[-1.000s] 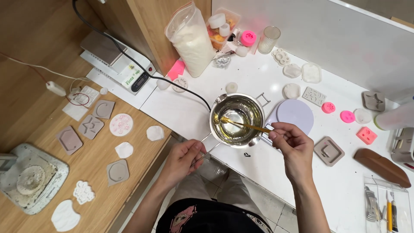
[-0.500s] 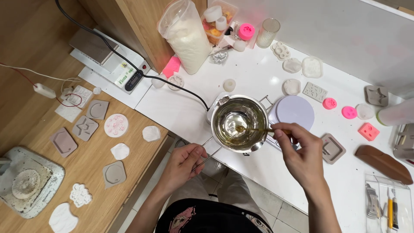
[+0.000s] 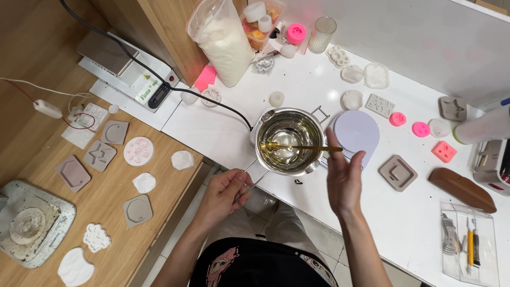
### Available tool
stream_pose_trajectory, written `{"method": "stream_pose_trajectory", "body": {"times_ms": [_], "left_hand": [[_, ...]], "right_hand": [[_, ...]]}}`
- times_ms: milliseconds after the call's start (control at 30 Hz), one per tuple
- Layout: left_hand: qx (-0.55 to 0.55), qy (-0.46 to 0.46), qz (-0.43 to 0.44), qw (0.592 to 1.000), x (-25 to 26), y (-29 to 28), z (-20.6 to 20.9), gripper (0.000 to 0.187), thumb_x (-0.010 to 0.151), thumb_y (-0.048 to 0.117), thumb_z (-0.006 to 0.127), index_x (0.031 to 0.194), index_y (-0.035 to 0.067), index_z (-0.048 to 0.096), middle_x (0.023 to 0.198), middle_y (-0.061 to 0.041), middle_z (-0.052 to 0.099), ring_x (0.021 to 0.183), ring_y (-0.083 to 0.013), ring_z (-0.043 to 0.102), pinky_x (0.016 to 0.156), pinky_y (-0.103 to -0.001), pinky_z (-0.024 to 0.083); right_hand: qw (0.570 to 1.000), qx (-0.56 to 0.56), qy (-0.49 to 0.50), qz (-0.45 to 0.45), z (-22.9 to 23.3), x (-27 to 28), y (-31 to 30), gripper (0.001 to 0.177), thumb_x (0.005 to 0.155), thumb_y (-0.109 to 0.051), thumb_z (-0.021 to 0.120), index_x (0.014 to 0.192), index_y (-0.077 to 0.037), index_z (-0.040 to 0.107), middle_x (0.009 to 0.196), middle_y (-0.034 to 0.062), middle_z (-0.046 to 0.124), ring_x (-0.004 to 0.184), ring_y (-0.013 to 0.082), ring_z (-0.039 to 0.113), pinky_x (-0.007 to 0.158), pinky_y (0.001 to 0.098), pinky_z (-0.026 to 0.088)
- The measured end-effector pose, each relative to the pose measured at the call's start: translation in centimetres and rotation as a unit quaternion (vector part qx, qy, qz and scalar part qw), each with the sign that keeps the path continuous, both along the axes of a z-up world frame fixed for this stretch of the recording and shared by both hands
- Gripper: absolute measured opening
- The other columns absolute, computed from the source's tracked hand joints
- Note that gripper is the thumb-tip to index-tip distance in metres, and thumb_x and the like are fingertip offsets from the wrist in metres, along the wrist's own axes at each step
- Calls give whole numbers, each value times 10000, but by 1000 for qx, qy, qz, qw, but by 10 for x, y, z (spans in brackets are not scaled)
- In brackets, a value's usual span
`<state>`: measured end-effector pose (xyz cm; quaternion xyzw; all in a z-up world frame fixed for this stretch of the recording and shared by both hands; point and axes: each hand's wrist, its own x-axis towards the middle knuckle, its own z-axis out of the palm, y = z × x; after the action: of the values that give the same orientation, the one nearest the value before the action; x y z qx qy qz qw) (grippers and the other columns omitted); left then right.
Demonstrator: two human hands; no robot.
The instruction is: Melting wax and pouring it into silicone molds to create wax melts.
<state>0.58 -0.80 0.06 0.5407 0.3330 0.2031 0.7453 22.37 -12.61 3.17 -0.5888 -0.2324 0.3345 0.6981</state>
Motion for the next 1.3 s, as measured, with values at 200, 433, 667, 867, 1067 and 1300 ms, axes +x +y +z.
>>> {"method": "stream_pose_trajectory", "body": {"times_ms": [200, 433, 667, 867, 1067, 1300], "left_hand": [[0, 7, -2, 1000, -1, -1, 7, 345, 1076, 153, 459, 907, -41, 690, 457, -130, 522, 297, -128, 397, 289, -236, 349], [-1, 3, 2, 1000, 1, -3, 4, 329, 1075, 141, 456, 907, -41, 674, 457, -123, 506, 291, -129, 397, 282, -236, 348], [-1, -2, 6, 1000, 2, -3, 2, 322, 1076, 138, 450, 905, -29, 666, 463, -124, 489, 309, -124, 378, 298, -233, 341], [-8, -2, 11, 1000, 3, -5, 4, 317, 1079, 146, 457, 912, -27, 664, 463, -122, 484, 309, -125, 373, 297, -224, 329], [-5, 30, 29, 999, -4, 4, 9, 314, 1082, 122, 436, 934, -28, 669, 475, -111, 489, 335, -114, 371, 315, -207, 314], [33, 49, 108, 992, -29, 28, 25, 302, 1086, 125, 424, 948, 7, 666, 494, -107, 500, 355, -112, 380, 322, -190, 306]], "right_hand": [[999, 10, 43, -4, -13, 1, -1, 867, 977, -695, 66, 1599, -137, 298, 1723, 18, 168, 1580, 275, -66, 1267, 479, -74], [1000, 15, 3, 4, -19, 3, -3, 892, 1002, -674, 65, 1590, -40, 283, 1712, 143, 152, 1557, 355, -70, 1256, 488, -85], [999, 25, -14, 30, -29, 10, -5, 872, 1017, -658, 78, 1569, -37, 341, 1694, 147, 211, 1571, 349, -12, 1269, 470, -52], [999, 22, 3, 46, -53, 20, -6, 841, 1026, -649, 101, 1557, -55, 367, 1693, 127, 201, 1570, 345, 10, 1271, 474, -44], [1000, 0, -13, 8, -26, 24, -5, 845, 1033, -628, 110, 1571, -9, 310, 1650, 199, 265, 1545, 383, 136, 1230, 560, 58], [965, -194, 174, -33, -155, 42, -10, 732, 861, 5, 639, 1545, -2, 378, 1317, 210, 587, 1065, 313, 678, 908, 469, 593]]}}
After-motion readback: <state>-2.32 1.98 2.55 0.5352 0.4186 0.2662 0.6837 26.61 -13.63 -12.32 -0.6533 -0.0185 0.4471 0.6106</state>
